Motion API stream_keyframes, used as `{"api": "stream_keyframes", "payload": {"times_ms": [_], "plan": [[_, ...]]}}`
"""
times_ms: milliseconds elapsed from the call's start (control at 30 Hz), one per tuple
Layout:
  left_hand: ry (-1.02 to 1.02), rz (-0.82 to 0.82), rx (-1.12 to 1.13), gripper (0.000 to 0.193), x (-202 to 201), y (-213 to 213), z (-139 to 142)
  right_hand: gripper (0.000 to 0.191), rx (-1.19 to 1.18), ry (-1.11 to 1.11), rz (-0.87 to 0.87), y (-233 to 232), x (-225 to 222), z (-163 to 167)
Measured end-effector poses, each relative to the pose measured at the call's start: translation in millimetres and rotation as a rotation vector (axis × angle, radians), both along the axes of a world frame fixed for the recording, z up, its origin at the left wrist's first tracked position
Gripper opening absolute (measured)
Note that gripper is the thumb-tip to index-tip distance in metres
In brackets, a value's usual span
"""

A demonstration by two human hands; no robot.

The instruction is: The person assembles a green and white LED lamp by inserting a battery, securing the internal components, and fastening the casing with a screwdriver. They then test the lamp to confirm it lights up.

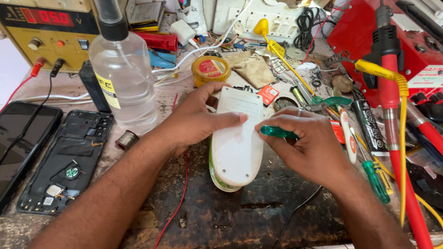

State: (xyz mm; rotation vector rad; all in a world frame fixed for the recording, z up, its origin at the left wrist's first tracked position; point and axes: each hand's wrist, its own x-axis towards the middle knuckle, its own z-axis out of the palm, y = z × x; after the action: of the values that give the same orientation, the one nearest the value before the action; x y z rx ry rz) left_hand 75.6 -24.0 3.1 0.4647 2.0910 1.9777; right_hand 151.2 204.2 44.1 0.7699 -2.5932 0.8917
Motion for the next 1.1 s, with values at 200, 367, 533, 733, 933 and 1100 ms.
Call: {"api": "stream_keyframes", "payload": {"times_ms": [200,367,533,733,933,1100], "plan": [[0.017,0.019,-0.044,0.088,0.0,0.5,1.6,0.020,-0.026,-0.059,-0.096,-5.3,3.7,-2.8],[0.003,0.005,-0.001,0.086,-0.3,1.8,1.3,0.020,-0.041,-0.095,-0.115,-4.1,2.6,-4.2],[0.003,-0.006,0.007,0.085,-0.2,1.9,-0.9,0.020,-0.101,-0.138,-0.169,-1.5,2.1,-11.0],[0.008,-0.002,-0.001,0.085,0.8,3.0,1.9,0.021,-0.161,-0.154,-0.139,0.5,2.0,-15.7],[0.012,-0.003,-0.027,0.083,0.8,2.7,2.4,0.022,-0.200,-0.165,-0.103,3.8,0.3,-22.1],[0.002,-0.013,0.005,0.084,-0.1,2.8,0.4,0.023,-0.227,-0.134,-0.059,6.2,-1.5,-26.5]]}}
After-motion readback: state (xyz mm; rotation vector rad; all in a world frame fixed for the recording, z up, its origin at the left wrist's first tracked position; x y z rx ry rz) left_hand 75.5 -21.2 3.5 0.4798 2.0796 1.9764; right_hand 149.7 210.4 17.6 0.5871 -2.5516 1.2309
